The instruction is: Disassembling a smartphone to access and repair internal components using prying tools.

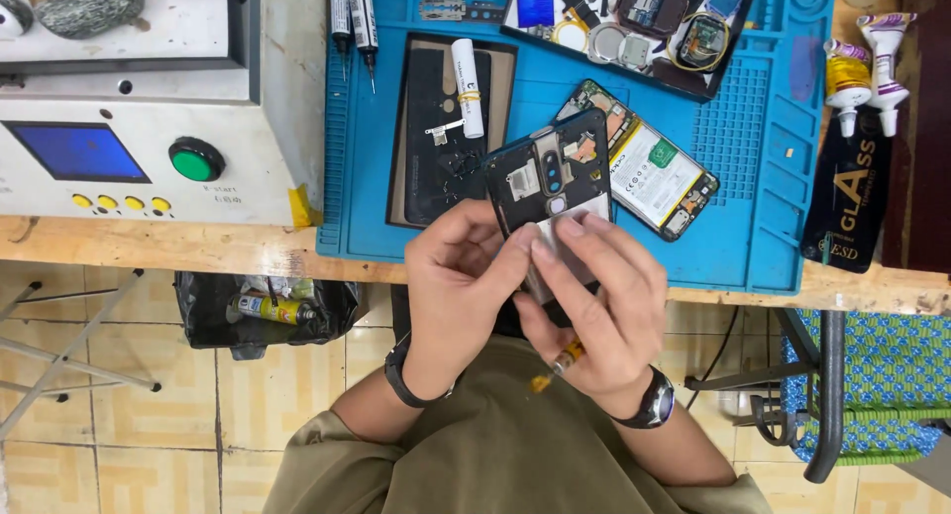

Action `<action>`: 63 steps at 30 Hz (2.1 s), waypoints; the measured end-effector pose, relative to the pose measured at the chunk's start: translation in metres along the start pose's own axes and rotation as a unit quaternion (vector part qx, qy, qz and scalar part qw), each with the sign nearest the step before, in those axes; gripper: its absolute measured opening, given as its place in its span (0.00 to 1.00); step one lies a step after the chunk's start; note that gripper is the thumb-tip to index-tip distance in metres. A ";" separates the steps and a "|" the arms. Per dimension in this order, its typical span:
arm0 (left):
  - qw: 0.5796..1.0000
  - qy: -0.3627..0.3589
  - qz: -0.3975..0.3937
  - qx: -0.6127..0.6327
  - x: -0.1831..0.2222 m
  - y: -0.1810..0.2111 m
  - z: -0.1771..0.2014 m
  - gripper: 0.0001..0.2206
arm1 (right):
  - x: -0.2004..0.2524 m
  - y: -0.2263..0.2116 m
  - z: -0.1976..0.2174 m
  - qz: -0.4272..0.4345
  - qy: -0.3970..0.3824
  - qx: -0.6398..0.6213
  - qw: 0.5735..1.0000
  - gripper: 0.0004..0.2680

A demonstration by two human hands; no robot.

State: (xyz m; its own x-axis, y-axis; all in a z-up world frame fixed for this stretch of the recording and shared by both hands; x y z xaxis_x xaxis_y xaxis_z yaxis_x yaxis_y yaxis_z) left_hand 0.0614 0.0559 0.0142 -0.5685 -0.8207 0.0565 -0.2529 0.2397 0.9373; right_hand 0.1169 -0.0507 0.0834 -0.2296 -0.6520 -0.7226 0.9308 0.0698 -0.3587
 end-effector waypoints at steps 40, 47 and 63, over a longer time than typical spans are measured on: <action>0.971 0.050 -0.186 -0.139 0.014 0.043 0.001 0.16 | 0.069 0.085 -0.048 -0.420 0.098 -0.659 0.616 0.20; 0.996 0.007 -0.070 -0.052 0.005 0.028 0.001 0.15 | 0.085 0.097 -0.041 -0.464 0.132 -0.551 0.681 0.18; 0.999 -0.023 0.004 0.046 -0.002 0.013 -0.006 0.16 | 0.068 0.092 -0.039 -0.447 0.095 -0.530 0.715 0.15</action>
State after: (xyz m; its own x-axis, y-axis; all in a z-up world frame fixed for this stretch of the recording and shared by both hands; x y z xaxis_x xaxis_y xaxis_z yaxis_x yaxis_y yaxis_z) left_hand 0.0638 0.0571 0.0279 -0.6054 -0.7946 0.0454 -0.3188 0.2943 0.9010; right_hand 0.1761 -0.0595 -0.0222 -0.7260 -0.6863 0.0435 -0.3259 0.2878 -0.9005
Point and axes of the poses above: each hand's wrist, its own x-axis away from the middle knuckle, its own z-axis out of the back of the hand, y = z × x, the point moved 10 cm from there along -x, towards the middle knuckle, and after that the axes turned 1 degree about z, right-handed, at the moved point
